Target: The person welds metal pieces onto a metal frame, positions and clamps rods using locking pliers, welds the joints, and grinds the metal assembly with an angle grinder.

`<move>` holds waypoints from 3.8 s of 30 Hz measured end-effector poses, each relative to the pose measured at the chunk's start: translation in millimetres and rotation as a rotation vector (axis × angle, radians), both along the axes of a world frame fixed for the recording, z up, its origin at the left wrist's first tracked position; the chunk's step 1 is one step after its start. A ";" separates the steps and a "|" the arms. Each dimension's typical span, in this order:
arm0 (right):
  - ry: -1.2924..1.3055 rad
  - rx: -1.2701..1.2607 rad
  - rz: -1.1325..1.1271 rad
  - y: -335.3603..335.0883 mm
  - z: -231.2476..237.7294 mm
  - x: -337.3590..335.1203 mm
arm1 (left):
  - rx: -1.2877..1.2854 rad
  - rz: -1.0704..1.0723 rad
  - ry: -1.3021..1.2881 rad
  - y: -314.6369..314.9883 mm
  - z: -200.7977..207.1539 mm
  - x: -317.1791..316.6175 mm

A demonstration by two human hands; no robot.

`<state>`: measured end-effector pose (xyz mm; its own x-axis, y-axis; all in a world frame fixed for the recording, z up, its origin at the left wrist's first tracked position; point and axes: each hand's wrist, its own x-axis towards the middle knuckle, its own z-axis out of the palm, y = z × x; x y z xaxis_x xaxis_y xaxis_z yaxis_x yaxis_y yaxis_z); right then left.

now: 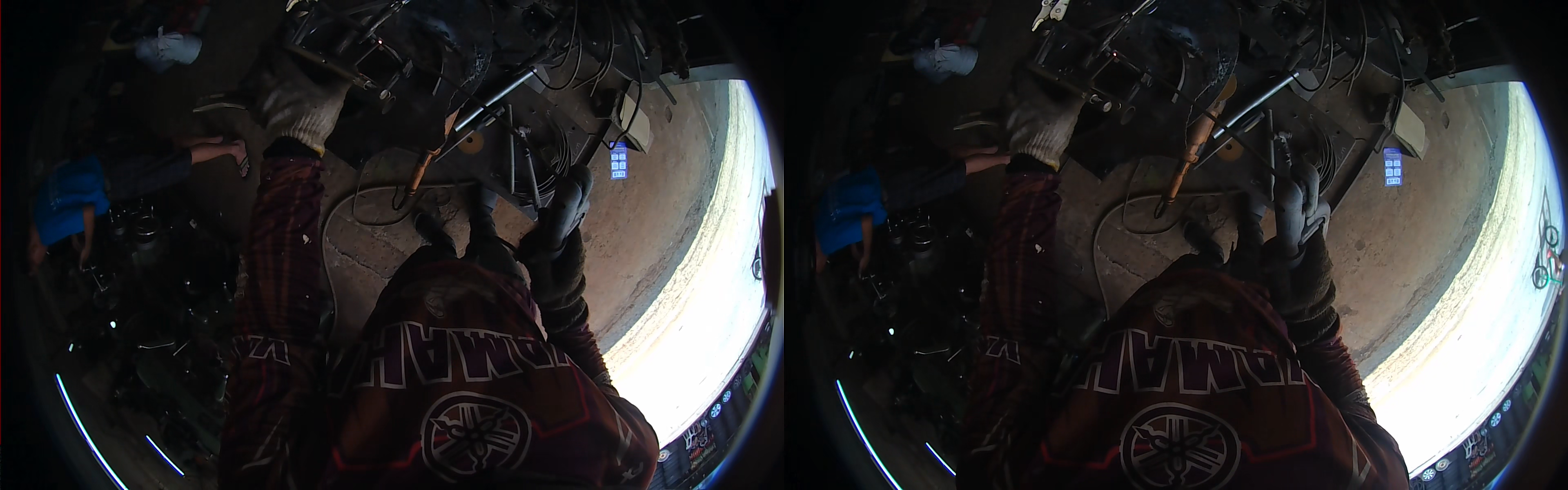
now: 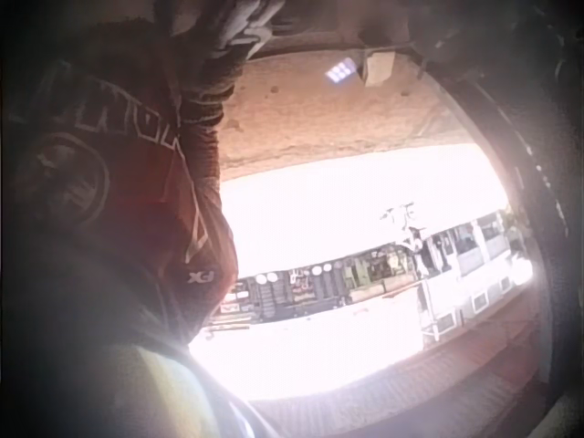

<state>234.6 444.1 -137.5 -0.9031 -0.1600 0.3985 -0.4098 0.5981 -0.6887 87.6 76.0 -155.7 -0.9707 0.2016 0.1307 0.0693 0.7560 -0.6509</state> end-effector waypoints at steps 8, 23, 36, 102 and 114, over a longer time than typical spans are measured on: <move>-0.008 -0.024 0.005 -2.6 5.3 3.0 | 0.250 0.029 0.014 -6.2 -2.2 -1.5; -0.050 0.022 0.057 3.1 3.0 -6.3 | 0.804 0.262 0.093 25.5 32.0 2.5; -0.186 -0.007 0.063 3.8 19.6 -8.2 | 0.721 0.209 0.100 21.8 24.2 8.5; 0.060 0.028 0.101 8.5 -7.8 -8.5 | 0.531 0.123 -0.024 12.1 17.9 12.4; -0.554 -0.495 -0.050 34.3 -32.5 51.9 | 0.652 -0.003 0.109 14.0 11.2 8.8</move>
